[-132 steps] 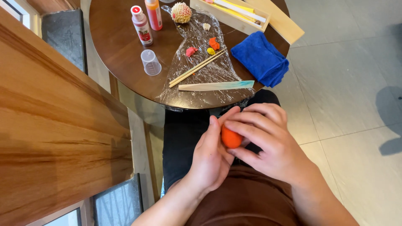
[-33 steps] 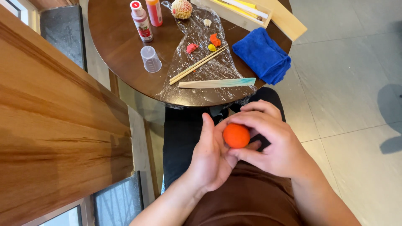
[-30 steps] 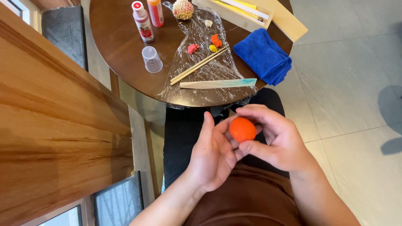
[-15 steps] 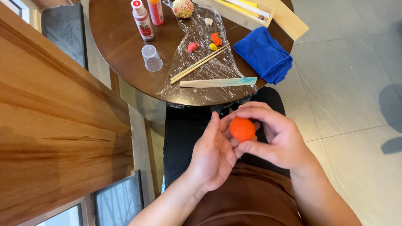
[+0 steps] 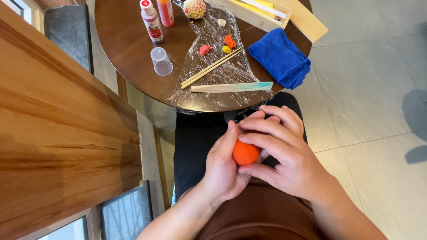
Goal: The person shapes a ball of orange clay by hand, pressing and smoothing it into a round form. They then use a small wooden stick to create indentations and texture on the surface of the clay.
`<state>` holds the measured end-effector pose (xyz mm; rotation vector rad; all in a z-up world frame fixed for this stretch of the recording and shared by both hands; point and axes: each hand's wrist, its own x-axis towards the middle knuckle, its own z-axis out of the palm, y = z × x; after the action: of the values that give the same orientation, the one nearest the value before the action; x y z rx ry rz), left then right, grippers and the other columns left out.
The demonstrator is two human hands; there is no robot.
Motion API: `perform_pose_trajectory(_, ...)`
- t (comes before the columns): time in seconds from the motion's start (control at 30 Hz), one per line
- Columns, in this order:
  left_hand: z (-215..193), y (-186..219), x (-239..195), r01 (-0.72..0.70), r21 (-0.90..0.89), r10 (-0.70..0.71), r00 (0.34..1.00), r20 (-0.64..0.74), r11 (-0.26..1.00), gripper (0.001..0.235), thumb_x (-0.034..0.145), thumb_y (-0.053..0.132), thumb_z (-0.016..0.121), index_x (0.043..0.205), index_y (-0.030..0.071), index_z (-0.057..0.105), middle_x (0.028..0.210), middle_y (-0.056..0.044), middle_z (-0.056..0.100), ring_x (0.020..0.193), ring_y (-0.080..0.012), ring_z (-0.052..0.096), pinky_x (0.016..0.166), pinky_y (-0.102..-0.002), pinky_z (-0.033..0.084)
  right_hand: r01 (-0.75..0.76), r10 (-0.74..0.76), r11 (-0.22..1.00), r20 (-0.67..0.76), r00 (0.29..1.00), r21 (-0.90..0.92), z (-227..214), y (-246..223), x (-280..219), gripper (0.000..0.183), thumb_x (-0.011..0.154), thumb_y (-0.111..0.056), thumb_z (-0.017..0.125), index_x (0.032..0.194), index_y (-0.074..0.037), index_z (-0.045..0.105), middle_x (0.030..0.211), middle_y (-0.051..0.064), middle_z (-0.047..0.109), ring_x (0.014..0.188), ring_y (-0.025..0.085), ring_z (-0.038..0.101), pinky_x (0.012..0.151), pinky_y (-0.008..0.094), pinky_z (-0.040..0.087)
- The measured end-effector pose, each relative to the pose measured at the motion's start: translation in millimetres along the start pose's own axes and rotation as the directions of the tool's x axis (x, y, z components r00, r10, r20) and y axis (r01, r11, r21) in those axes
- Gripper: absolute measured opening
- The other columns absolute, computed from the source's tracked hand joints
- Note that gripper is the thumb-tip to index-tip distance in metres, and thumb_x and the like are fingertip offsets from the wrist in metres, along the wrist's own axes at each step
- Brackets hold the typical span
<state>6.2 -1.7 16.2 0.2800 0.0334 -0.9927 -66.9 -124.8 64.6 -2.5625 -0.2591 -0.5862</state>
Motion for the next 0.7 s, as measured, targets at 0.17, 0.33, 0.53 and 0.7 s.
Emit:
perform_pose_trajectory(0.17, -3, 8, -5, 0.105, -0.049, -0.098, 0.988, 0.120, 0.993, 0.068, 0.107, 0.053, 0.035, 0.146, 0.000, 0.051, 0.152, -0.030, 0.050, 0.148, -0.0358, 0.045, 0.116, -0.047, 0.042, -0.023, 0.025, 0.993, 0.017, 1.000, -0.113, 3, -3, -4, 0.072, 0.077, -0.056, 0.084, 0.130, -0.012, 0.065, 0.142, 0.004, 0.063, 0.142, 0.034, 0.044, 0.124, 0.058, 0.019)
perform_pose_trajectory(0.33, -2, 6, -5, 0.106, -0.054, -0.104, 0.994, 0.042, 0.993, 0.065, 0.108, 0.048, 0.038, 0.138, -0.006, 0.054, 0.140, -0.034, 0.057, 0.134, -0.0424, 0.055, 0.115, -0.046, 0.046, -0.011, 0.010, 0.992, -0.013, 1.000, -0.126, 10, -2, -5, 0.054, 0.079, -0.050, 0.083, 0.120, -0.018, 0.070, 0.124, -0.006, 0.072, 0.135, 0.036, 0.046, 0.121, 0.063, 0.019)
perform_pose_trajectory(0.53, 0, 7, -5, 0.038, 0.055, -0.037, 0.999, -0.021, 0.998, 0.053, 0.107, 0.040, 0.047, 0.128, -0.006, 0.061, 0.129, -0.034, 0.065, 0.124, -0.0399, 0.064, 0.099, -0.043, 0.057, -0.020, 0.020, 0.994, -0.008, 1.000, -0.111, 9, -4, -5, 0.066, 0.076, -0.057, 0.082, 0.124, -0.014, 0.068, 0.128, 0.001, 0.070, 0.133, 0.033, 0.050, 0.123, 0.061, 0.017)
perform_pose_trajectory(0.7, 0, 4, -4, -0.001, 0.032, 0.002, 1.000, -0.031, 0.999, 0.047, 0.105, 0.038, 0.053, 0.127, -0.003, 0.061, 0.132, -0.031, 0.065, 0.125, -0.0343, 0.063, 0.104, -0.041, 0.054, -0.044, 0.041, 0.992, -0.028, 0.999, -0.121, 9, -8, -3, 0.077, 0.075, -0.060, 0.083, 0.130, -0.010, 0.064, 0.134, 0.004, 0.067, 0.135, 0.034, 0.050, 0.124, 0.059, 0.021)
